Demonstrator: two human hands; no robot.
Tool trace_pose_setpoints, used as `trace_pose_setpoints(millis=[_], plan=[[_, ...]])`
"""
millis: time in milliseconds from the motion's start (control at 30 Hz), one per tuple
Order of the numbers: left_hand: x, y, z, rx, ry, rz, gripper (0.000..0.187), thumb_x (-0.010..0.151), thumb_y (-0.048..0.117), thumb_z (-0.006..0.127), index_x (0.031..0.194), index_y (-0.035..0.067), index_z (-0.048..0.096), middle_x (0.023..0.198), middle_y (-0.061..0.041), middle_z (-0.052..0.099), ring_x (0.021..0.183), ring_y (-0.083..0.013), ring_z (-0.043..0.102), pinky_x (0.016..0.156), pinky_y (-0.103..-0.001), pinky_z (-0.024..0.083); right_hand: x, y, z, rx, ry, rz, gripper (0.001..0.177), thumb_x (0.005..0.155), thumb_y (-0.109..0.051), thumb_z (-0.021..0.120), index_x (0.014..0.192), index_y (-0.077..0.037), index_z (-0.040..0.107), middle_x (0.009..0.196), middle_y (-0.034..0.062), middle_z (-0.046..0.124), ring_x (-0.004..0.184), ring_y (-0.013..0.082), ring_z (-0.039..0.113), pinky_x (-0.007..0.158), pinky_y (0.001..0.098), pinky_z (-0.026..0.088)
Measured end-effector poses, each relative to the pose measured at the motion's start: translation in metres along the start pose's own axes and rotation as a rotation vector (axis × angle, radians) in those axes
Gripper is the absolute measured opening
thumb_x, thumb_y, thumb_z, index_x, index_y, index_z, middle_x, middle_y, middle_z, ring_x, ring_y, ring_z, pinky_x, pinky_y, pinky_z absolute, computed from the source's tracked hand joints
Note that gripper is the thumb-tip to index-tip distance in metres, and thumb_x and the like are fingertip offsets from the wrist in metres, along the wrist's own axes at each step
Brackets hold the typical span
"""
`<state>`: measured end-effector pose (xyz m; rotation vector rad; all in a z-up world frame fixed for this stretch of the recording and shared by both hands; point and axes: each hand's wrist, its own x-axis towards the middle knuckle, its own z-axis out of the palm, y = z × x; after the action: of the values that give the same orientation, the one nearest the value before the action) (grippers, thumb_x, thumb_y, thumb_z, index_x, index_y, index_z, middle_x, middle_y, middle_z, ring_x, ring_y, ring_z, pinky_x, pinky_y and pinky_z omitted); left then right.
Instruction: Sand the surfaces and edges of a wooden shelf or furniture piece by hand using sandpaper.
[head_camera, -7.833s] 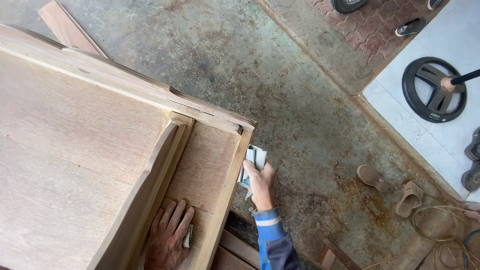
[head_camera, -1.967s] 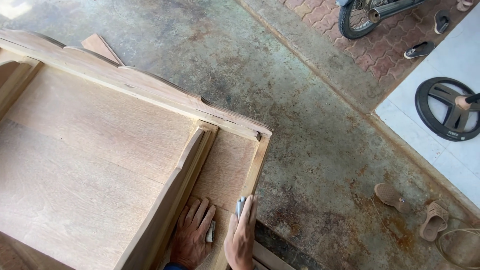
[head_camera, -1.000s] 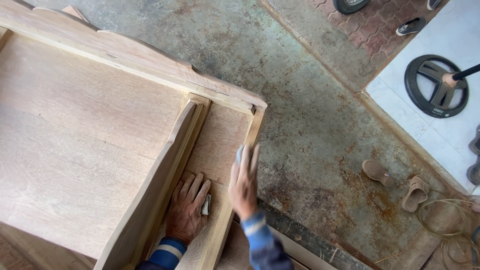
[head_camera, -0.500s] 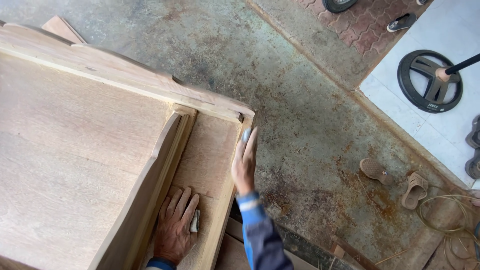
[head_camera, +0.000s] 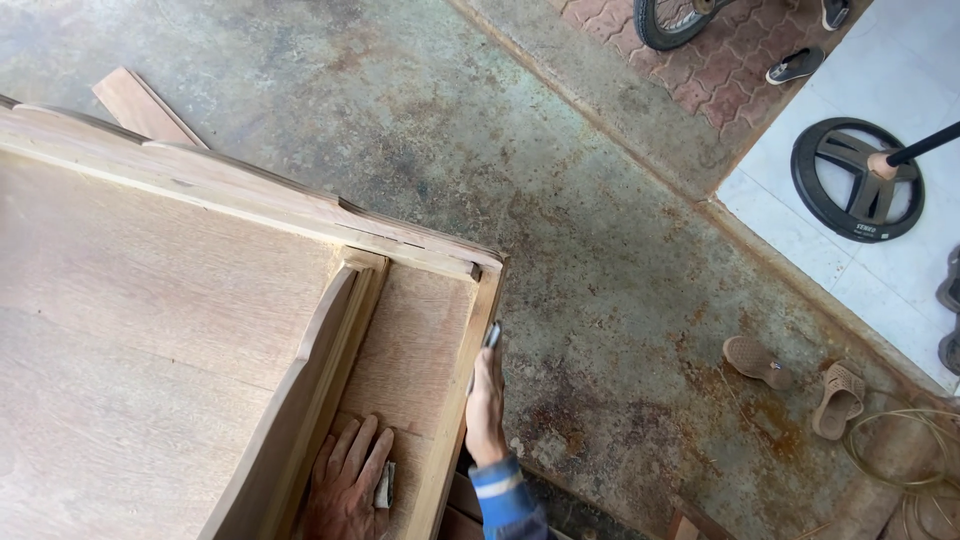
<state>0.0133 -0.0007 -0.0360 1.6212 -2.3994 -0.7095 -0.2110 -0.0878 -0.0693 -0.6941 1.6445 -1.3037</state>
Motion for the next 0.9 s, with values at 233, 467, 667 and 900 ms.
trace_pose_setpoints(millis=[233, 467, 667, 900], plan=[[-0.008, -0.019, 0.016, -0.053, 0.026, 0.085, 0.089, 0.066, 0.011, 0.071, 0.151, 0.013, 0.043, 0.161, -0.020, 0.034, 0.149, -0.0448, 0.027, 0.113, -0.066, 0.017, 0.099, 0.025, -0.010, 0.212, 0.034, 0.271, 0.088, 0.098, -0.068, 0.029, 0.161, -0.007, 0.024, 0.169, 0.0160, 0.020, 0.156, 0.0307, 0.022, 0.124, 0.0479, 0.021], [-0.010, -0.014, 0.012, -0.064, 0.071, 0.103, 0.090, 0.061, 0.022, 0.068, 0.147, 0.011, 0.044, 0.157, -0.019, 0.035, 0.145, -0.0430, 0.030, 0.114, -0.065, 0.018, 0.055, 0.045, -0.013, 0.364, 0.024, 0.183, 0.077, 0.099, -0.059, 0.036, 0.157, -0.008, 0.037, 0.165, 0.0151, 0.035, 0.150, 0.0302, 0.037, 0.120, 0.0420, 0.031], [-0.012, -0.014, 0.017, -0.075, 0.101, 0.114, 0.083, 0.076, 0.036, 0.074, 0.149, 0.012, 0.043, 0.158, -0.018, 0.035, 0.145, -0.0414, 0.030, 0.115, -0.064, 0.019, 0.070, 0.063, -0.009, 0.218, -0.069, 0.094, 0.078, 0.099, -0.058, 0.037, 0.158, -0.006, 0.034, 0.159, 0.0172, 0.043, 0.145, 0.0329, 0.046, 0.118, 0.0387, 0.039], [-0.007, -0.012, 0.011, -0.049, -0.003, 0.033, 0.093, 0.060, 0.011, 0.068, 0.150, 0.014, 0.043, 0.160, -0.018, 0.032, 0.148, -0.0427, 0.027, 0.115, -0.064, 0.016, 0.091, 0.102, -0.011, -0.018, -0.128, -0.010, 0.079, 0.105, -0.060, 0.025, 0.159, -0.002, 0.029, 0.156, 0.0299, 0.037, 0.142, 0.0439, 0.046, 0.116, 0.0447, 0.043]])
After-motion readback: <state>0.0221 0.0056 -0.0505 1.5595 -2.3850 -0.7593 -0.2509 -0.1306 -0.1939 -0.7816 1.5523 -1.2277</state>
